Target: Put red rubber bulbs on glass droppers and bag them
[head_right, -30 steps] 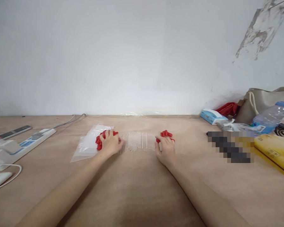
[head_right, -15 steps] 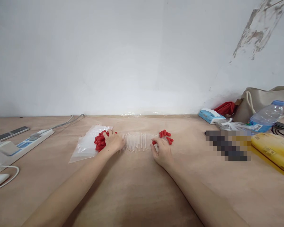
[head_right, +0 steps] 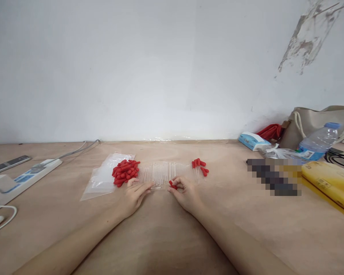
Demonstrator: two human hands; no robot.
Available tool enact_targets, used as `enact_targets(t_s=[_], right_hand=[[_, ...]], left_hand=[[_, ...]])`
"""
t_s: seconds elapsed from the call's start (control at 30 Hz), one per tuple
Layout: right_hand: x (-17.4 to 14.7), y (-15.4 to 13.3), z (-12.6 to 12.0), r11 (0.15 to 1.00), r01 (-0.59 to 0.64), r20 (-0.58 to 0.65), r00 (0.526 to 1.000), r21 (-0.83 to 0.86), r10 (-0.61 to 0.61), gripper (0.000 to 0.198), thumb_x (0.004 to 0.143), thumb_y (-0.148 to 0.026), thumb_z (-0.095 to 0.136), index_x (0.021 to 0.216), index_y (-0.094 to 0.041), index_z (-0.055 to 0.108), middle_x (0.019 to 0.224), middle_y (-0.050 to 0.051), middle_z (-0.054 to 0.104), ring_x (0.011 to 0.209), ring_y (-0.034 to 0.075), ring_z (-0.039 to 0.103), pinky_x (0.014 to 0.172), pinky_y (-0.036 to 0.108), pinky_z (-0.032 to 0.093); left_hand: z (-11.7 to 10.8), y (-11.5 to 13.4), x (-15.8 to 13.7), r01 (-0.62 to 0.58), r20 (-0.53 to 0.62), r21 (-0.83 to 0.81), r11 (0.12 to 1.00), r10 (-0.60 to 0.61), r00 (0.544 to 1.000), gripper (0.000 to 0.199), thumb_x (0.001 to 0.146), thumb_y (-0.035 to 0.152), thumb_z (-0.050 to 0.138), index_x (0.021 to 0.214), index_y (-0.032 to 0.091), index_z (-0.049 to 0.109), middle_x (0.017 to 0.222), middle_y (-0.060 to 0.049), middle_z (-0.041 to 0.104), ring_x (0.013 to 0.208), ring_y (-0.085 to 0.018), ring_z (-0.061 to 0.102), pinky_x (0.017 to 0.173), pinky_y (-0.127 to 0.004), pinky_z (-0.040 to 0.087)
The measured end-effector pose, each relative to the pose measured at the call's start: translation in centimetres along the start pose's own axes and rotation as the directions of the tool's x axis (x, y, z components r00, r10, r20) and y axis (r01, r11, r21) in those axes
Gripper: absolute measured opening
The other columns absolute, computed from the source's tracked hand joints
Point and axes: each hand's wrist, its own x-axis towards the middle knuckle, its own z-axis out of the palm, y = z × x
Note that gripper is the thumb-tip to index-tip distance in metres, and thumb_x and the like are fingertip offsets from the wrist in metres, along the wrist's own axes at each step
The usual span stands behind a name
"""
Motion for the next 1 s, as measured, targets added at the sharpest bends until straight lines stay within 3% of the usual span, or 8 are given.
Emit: enact_targets(t_s=[0.17,0.3,0.4,0.57,0.8,1.0], right_hand=[[-0.5,-0.7,0.3,0.995,-0.096,0.061,0.993,-0.023,0.097,0.033,0.071,-0.026,0.061,0.099,-0.021,0.046,0.1,0.007,0.054,0.075,0.014,0.062,0.069,0.03,0.054],[-0.5,-1.3,0.2,0.987,0.088,0.139,0.988,-0.133,-0.07,0.013,0.075,-0.026,0.056,0.086,-0.019,0.057,0.101,0.008,0.05,0.078,0.013,0.06,0.07,0.029,0.053],[-0.3,-1.8,0.2,0.96,0.196,0.154,0.974,-0.2,-0.166,0.011,0.078,-0.025,0.053,0.084,-0.018,0.06,0.09,0.006,0.053,0.075,0.013,0.056,0.067,0.028,0.05],[-0.3,-2.4,0.2,0.954,0.21,0.176,0.969,-0.213,-0.174,0.011,0.08,-0.024,0.052,0.084,-0.019,0.06,0.079,0.004,0.056,0.067,0.012,0.053,0.058,0.024,0.045],[-0.4,-2.5,0.1,0.946,0.243,0.218,0.956,-0.213,-0.197,0.017,0.084,-0.023,0.045,0.092,-0.021,0.06,0.079,0.002,0.063,0.072,0.012,0.057,0.066,0.025,0.046],[-0.5,-2.2,0.1,0.92,0.313,0.22,0.939,-0.238,-0.263,0.015,0.085,-0.024,0.045,0.085,-0.02,0.06,0.075,0.002,0.063,0.068,0.011,0.057,0.063,0.023,0.045]], left_hand=[[0.3,0.2,-0.1,0.029,-0.002,-0.035,0.999,-0.03,1.0,0.019,0.089,0.015,0.039,0.101,0.02,0.053,0.093,-0.002,0.067,0.078,-0.013,0.059,0.083,-0.035,0.029],[0.1,0.5,0.0,0.03,0.001,-0.053,0.998,-0.03,1.0,0.017,0.089,0.015,0.04,0.1,0.02,0.053,0.091,-0.001,0.067,0.076,-0.012,0.059,0.083,-0.035,0.028],[0.0,0.6,0.0,0.02,0.007,-0.051,0.998,-0.02,1.0,0.017,0.089,0.015,0.041,0.099,0.02,0.053,0.09,0.0,0.066,0.076,-0.012,0.059,0.083,-0.035,0.027],[0.2,0.5,-0.1,-0.026,0.009,-0.044,0.999,0.026,1.0,0.018,0.088,0.015,0.042,0.101,0.02,0.054,0.092,-0.002,0.066,0.08,-0.013,0.059,0.083,-0.035,0.028],[0.6,-0.1,-0.5,-0.139,-0.029,-0.03,0.99,0.139,0.99,0.028,0.088,0.009,0.037,0.109,0.02,0.052,0.094,-0.004,0.066,0.082,-0.013,0.059,0.078,-0.033,0.031],[0.5,0.0,-0.5,-0.165,-0.027,-0.02,0.986,0.165,0.986,0.03,0.086,0.007,0.038,0.109,0.018,0.052,0.095,-0.006,0.065,0.085,-0.014,0.059,0.073,-0.031,0.032]])
